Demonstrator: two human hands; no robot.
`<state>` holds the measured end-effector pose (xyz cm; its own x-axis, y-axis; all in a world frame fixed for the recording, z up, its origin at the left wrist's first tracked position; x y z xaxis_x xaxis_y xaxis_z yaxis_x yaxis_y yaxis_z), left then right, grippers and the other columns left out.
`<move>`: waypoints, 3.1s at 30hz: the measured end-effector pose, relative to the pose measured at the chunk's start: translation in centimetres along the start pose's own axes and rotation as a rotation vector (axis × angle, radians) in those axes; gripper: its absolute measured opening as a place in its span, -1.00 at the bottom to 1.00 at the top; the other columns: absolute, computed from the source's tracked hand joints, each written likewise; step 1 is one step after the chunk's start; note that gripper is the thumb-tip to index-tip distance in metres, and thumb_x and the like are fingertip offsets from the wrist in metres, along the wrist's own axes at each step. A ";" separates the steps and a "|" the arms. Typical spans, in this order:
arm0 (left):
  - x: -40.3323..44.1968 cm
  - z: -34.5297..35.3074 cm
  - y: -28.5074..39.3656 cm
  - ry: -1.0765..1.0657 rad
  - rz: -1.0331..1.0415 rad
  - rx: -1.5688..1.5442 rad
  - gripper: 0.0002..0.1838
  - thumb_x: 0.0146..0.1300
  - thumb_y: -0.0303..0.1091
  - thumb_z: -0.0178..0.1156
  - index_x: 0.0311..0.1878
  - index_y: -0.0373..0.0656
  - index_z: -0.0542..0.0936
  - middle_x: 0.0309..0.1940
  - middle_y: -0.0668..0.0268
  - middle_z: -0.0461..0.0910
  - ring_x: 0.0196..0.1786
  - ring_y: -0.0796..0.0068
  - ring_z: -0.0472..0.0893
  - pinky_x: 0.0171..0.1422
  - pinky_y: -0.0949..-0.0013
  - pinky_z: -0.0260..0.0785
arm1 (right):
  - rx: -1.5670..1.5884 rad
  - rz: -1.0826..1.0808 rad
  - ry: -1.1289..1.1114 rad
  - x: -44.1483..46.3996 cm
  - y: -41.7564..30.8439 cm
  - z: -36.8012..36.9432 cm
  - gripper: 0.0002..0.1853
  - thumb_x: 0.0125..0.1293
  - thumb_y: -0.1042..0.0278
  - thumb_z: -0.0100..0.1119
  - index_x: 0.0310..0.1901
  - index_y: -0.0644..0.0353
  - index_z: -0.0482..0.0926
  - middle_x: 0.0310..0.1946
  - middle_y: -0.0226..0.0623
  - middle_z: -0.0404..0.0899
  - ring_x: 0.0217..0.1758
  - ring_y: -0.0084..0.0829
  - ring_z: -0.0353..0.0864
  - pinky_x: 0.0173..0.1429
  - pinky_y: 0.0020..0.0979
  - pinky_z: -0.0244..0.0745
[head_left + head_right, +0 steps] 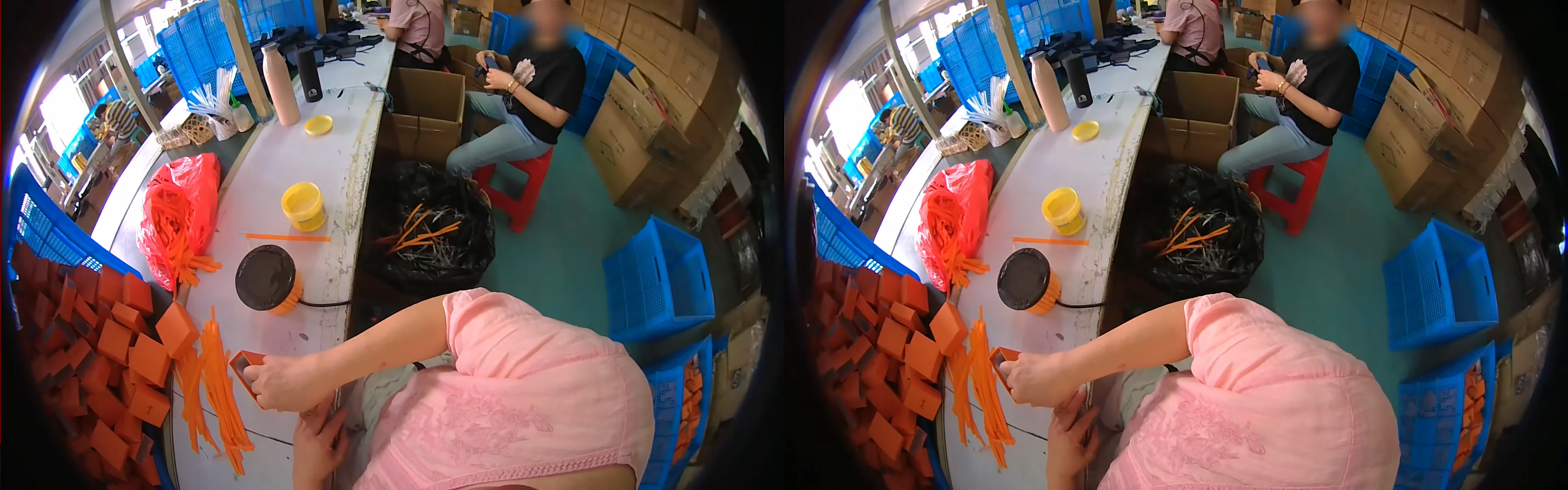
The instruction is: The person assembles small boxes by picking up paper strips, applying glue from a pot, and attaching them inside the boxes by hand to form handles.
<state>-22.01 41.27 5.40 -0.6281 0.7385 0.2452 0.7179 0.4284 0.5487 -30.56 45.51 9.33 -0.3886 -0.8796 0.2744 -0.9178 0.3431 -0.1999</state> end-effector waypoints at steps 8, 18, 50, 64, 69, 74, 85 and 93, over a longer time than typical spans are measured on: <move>0.1 0.0 0.1 -0.008 0.000 0.010 -0.55 -0.14 -0.54 0.29 -0.05 -0.19 0.71 0.30 0.04 0.51 0.37 -0.10 0.46 0.42 -0.05 0.32 | 0.032 -0.001 0.040 0.2 0.1 0.2 -0.82 0.15 0.23 0.31 -0.37 0.15 0.74 -0.33 -0.42 0.67 0.04 -0.27 0.46 -0.10 -0.28 0.54; 0.3 -0.4 0.6 0.004 0.027 0.038 -0.57 -0.08 -0.53 0.30 -0.02 -0.21 0.69 0.33 0.05 0.49 0.29 -0.06 0.51 0.36 -0.07 0.37 | 0.029 0.001 0.058 0.1 0.0 -0.1 -0.81 0.13 0.23 0.30 -0.37 0.16 0.74 -0.34 -0.42 0.67 0.01 -0.27 0.46 -0.09 -0.29 0.52; 0.3 -0.3 0.5 0.002 0.007 0.037 -0.57 -0.08 -0.51 0.30 -0.03 -0.21 0.70 0.33 0.06 0.50 0.32 -0.04 0.51 0.38 -0.07 0.36 | -0.015 -0.002 0.100 -0.1 -0.1 -0.1 -0.83 0.07 0.27 0.29 -0.35 0.15 0.73 -0.32 -0.43 0.68 0.02 -0.31 0.46 -0.10 -0.32 0.54; 0.3 -0.3 0.4 -0.004 0.009 0.040 -0.57 -0.07 -0.49 0.30 -0.02 -0.20 0.70 0.31 0.07 0.51 0.32 -0.02 0.51 0.38 -0.07 0.37 | 0.040 0.012 0.085 0.1 0.2 0.5 -0.83 0.12 0.26 0.29 -0.33 0.14 0.73 -0.30 -0.46 0.68 0.04 -0.33 0.44 -0.07 -0.33 0.51; 0.2 -0.3 0.3 0.001 0.008 0.027 -0.57 -0.08 -0.50 0.30 -0.02 -0.20 0.70 0.31 0.06 0.51 0.31 -0.02 0.52 0.38 -0.06 0.37 | 0.023 0.005 0.079 0.1 0.1 0.5 -0.82 0.10 0.25 0.29 -0.33 0.13 0.73 -0.29 -0.46 0.69 0.03 -0.32 0.44 -0.06 -0.33 0.51; 0.3 -0.4 0.4 -0.003 0.003 0.031 -0.57 -0.08 -0.50 0.30 -0.02 -0.19 0.70 0.30 0.06 0.52 0.31 -0.03 0.52 0.38 -0.07 0.37 | 0.023 0.011 0.082 0.1 0.1 0.4 -0.83 0.07 0.27 0.28 -0.34 0.14 0.73 -0.30 -0.46 0.69 0.03 -0.32 0.44 -0.06 -0.32 0.51; 0.3 -0.3 0.3 -0.002 -0.002 0.037 -0.58 -0.08 -0.50 0.30 -0.04 -0.18 0.70 0.29 0.08 0.52 0.29 -0.03 0.52 0.38 -0.07 0.37 | 0.030 0.008 0.091 0.1 0.2 0.5 -0.83 0.11 0.23 0.33 -0.36 0.13 0.73 -0.31 -0.48 0.67 0.03 -0.33 0.43 -0.05 -0.32 0.50; -0.1 0.0 -0.1 -0.025 -0.008 0.025 -0.55 -0.13 -0.52 0.31 -0.04 -0.16 0.71 0.36 0.07 0.47 0.38 -0.06 0.46 0.40 -0.02 0.36 | 0.018 0.010 0.078 0.1 0.1 0.5 -0.82 0.11 0.22 0.33 -0.34 0.12 0.73 -0.29 -0.48 0.68 0.03 -0.33 0.44 -0.06 -0.32 0.50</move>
<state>-22.05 41.15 5.33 -0.6261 0.7480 0.2203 0.7204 0.4466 0.5307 -30.68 45.29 8.87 -0.4033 -0.8478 0.3445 -0.9126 0.3450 -0.2193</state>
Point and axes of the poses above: each hand's wrist, its own x-axis towards the middle knuckle, its own z-axis out of the palm, y = z × x, the point moved 7 cm from there along x, towards the middle knuckle
